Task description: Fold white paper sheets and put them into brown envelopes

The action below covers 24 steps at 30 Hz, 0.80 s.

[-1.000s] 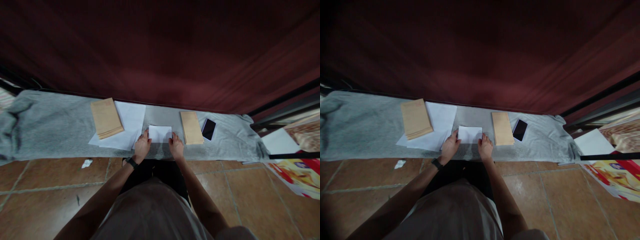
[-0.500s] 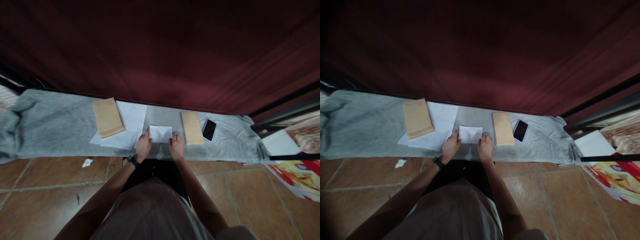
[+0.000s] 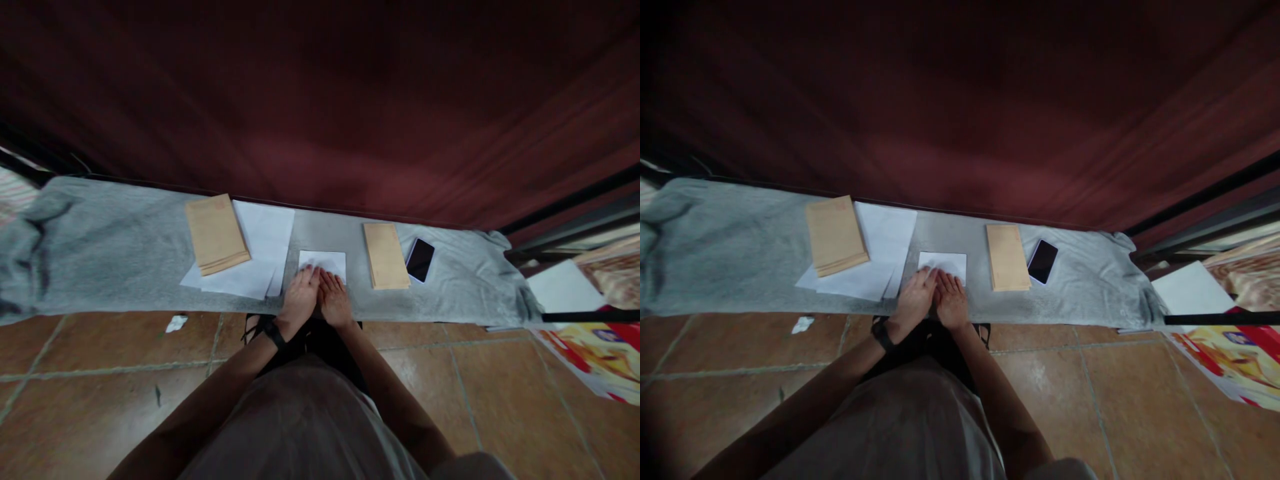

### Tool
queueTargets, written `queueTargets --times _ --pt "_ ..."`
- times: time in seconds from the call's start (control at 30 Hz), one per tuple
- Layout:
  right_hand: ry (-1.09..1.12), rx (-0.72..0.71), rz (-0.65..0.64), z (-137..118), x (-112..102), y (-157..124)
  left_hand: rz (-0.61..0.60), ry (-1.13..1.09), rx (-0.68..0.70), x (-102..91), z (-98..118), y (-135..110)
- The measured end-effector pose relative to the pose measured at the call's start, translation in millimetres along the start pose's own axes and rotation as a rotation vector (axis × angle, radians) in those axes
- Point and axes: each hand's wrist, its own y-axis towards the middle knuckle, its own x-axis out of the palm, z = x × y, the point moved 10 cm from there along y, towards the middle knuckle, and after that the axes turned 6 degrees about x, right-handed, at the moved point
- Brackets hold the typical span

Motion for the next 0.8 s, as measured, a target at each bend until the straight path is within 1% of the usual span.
queueTargets --times 0.07,0.1,0.17,0.23,0.33,0.43,0.53,0.63,0.8 --pt "-0.034 -0.023 -0.012 1.4 1.5 -1.6 -0.014 -0.055 0.097 13.6 14.9 -4.3" --pt "-0.057 -0.029 -0.012 2.8 2.0 -2.7 -0.019 -0.059 0.104 19.7 15.9 -7.0" --pt "-0.101 -0.029 0.003 7.0 2.2 -4.7 -0.036 -0.031 0.098 29.5 11.4 -12.2" --pt "-0.135 -0.030 0.032 11.4 1.1 -6.2 -0.057 0.020 0.117 35.0 5.8 -16.8" --pt "-0.173 -0.005 0.091 22.0 -3.7 -7.6 -0.067 0.084 0.148 35.6 0.0 -21.3" --pt "-0.194 0.026 0.143 35.1 -10.6 -10.5 -0.065 0.124 0.133 33.5 -2.5 -22.6" --pt "-0.202 0.025 0.176 44.7 -17.0 -15.3 -0.088 0.147 0.106 34.5 -2.2 -22.0" --pt "-0.203 0.015 0.191 49.1 -20.4 -18.9 -0.112 0.166 0.106 35.8 -0.8 -20.1" --pt "-0.206 0.013 0.181 48.4 -19.4 -19.8 -0.126 0.163 0.170 37.8 4.1 -11.2"
